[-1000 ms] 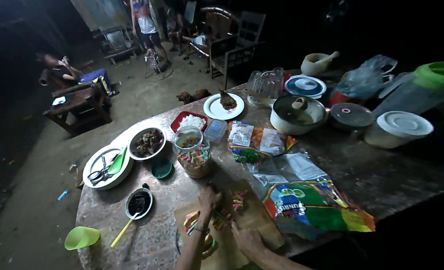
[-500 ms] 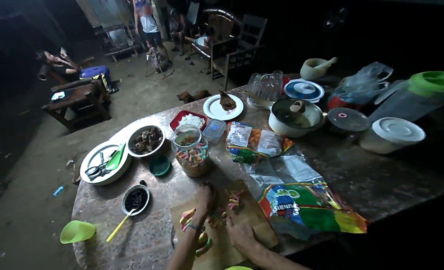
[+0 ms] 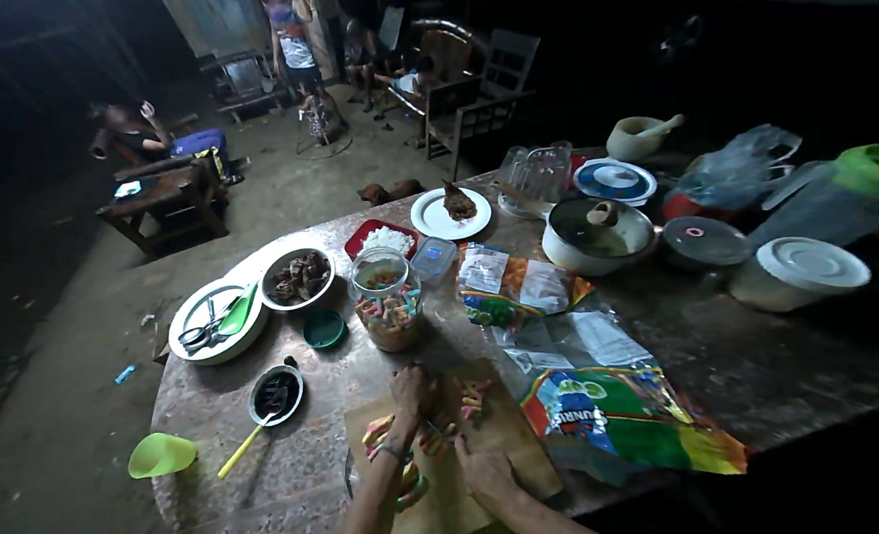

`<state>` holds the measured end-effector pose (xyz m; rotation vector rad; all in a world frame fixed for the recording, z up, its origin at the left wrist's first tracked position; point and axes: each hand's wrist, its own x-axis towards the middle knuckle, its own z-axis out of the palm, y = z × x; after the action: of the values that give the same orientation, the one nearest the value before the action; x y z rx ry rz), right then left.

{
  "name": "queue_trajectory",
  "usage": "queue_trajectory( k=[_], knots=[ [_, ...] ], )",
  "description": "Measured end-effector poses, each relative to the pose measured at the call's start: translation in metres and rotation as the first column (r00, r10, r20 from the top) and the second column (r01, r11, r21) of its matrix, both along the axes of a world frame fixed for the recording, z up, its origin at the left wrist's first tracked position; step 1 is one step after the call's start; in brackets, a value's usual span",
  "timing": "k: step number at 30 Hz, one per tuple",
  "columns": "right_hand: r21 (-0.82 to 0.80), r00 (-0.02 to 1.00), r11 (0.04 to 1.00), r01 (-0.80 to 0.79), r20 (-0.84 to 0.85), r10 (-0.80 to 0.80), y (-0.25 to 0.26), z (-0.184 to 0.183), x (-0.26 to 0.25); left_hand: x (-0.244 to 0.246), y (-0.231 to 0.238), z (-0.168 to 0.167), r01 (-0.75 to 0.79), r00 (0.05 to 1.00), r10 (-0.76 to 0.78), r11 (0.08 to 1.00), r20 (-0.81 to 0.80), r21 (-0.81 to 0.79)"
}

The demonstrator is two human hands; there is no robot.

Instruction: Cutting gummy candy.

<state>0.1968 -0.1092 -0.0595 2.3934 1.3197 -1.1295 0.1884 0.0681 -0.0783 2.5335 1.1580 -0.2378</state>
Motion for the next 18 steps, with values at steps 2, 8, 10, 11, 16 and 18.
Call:
queue_trajectory(
  k=[2,8,10,11,16,18],
  knots=[
    [0.012,1.0,1.0,0.011,0.0,-0.011,0.0,-0.001,0.0,0.0,0.001,0.0,-0.07,0.997,0.071,0.997,0.026,-0.035],
    [0.019,0.999,0.999,0.027,0.023,-0.028,0.003,0.006,-0.004,-0.004,0.008,-0.005,-0.125,0.986,0.141,0.978,0.089,-0.168],
    [-0.022,0.999,0.999,0.047,0.008,-0.047,0.007,0.015,-0.007,-0.006,0.008,-0.005,-0.117,0.986,0.136,0.977,0.094,-0.18],
    [-0.036,0.998,0.997,0.062,0.002,-0.062,0.008,0.018,-0.009,-0.007,0.008,-0.006,-0.113,0.987,0.132,0.977,0.096,-0.181],
    [0.034,0.994,0.995,0.097,0.053,-0.098,0.003,0.005,-0.012,-0.01,0.008,-0.01,-0.146,0.974,0.176,0.97,0.141,-0.195],
    [0.074,0.99,0.991,0.113,0.078,-0.119,0.002,0.001,-0.012,-0.01,0.008,-0.009,-0.167,0.967,0.201,0.965,0.16,-0.201]
  ],
)
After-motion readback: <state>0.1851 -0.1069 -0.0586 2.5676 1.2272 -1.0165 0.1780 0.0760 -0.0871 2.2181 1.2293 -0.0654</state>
